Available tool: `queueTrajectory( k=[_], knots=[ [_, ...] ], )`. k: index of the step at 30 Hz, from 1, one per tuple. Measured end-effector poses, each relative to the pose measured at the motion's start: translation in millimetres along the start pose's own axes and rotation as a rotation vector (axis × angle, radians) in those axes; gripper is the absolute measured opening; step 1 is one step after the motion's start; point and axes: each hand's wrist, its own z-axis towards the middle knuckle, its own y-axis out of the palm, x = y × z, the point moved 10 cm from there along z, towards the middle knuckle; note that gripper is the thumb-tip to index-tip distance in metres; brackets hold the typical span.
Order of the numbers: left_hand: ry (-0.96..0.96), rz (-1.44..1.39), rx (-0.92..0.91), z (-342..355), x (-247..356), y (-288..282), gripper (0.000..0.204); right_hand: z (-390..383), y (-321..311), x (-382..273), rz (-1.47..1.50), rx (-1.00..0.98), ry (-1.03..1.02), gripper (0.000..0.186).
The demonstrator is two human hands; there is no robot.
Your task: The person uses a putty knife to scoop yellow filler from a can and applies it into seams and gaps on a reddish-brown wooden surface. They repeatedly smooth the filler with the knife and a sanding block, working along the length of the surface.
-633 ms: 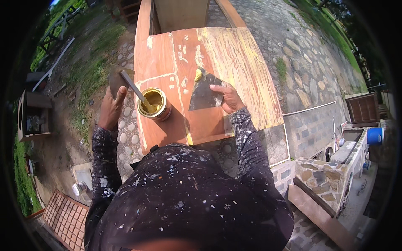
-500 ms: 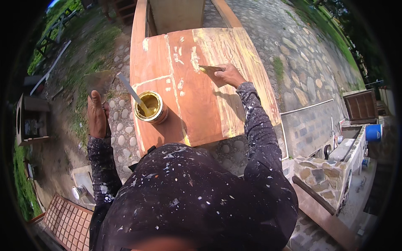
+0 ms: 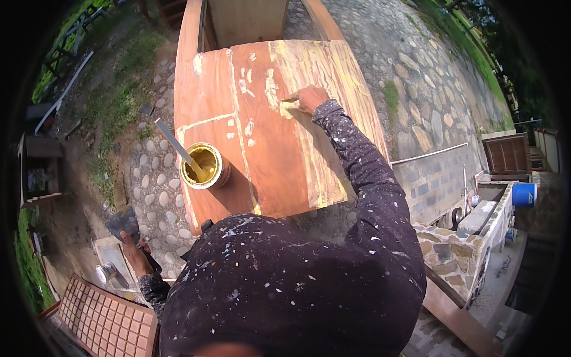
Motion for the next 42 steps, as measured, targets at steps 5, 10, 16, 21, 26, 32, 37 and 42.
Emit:
queueTrajectory(
  k=[5,10,16,21,26,32,37,42],
  knots=[
    [0.189,0.025,-0.171,-4.8,28.1,30.7,0.056,55.3,38.2,7.1,-0.026,-0.407,0.195,0.057],
    [0.192,-0.034,-0.254,-17.1,32.8,50.1,0.056,-0.4,46.8,-19.6,-0.125,-0.320,0.231,0.037],
    [0.202,0.066,-0.453,-10.1,34.9,69.4,0.050,-90.3,61.1,-54.8,-0.082,-0.175,0.292,0.034],
    [0.279,0.051,-0.566,-12.5,55.8,87.4,0.048,-164.1,65.2,-91.9,-0.092,-0.108,0.377,0.034],
    [0.327,0.157,-0.723,-17.2,61.3,103.5,0.046,-237.9,72.3,-127.3,-0.092,-0.073,0.457,0.033],
    [0.297,0.167,-0.765,-5.3,45.5,100.2,0.046,-313.4,65.6,-178.0,-0.131,-0.018,0.486,0.045],
    [0.259,0.136,-0.649,3.3,39.8,73.6,0.047,-301.7,51.1,-136.8,0.113,-0.097,0.421,0.046],
    [0.225,0.118,-0.594,-9.4,34.5,69.7,0.049,-154.4,17.7,-65.3,0.004,0.031,0.196,0.055]
  ],
)
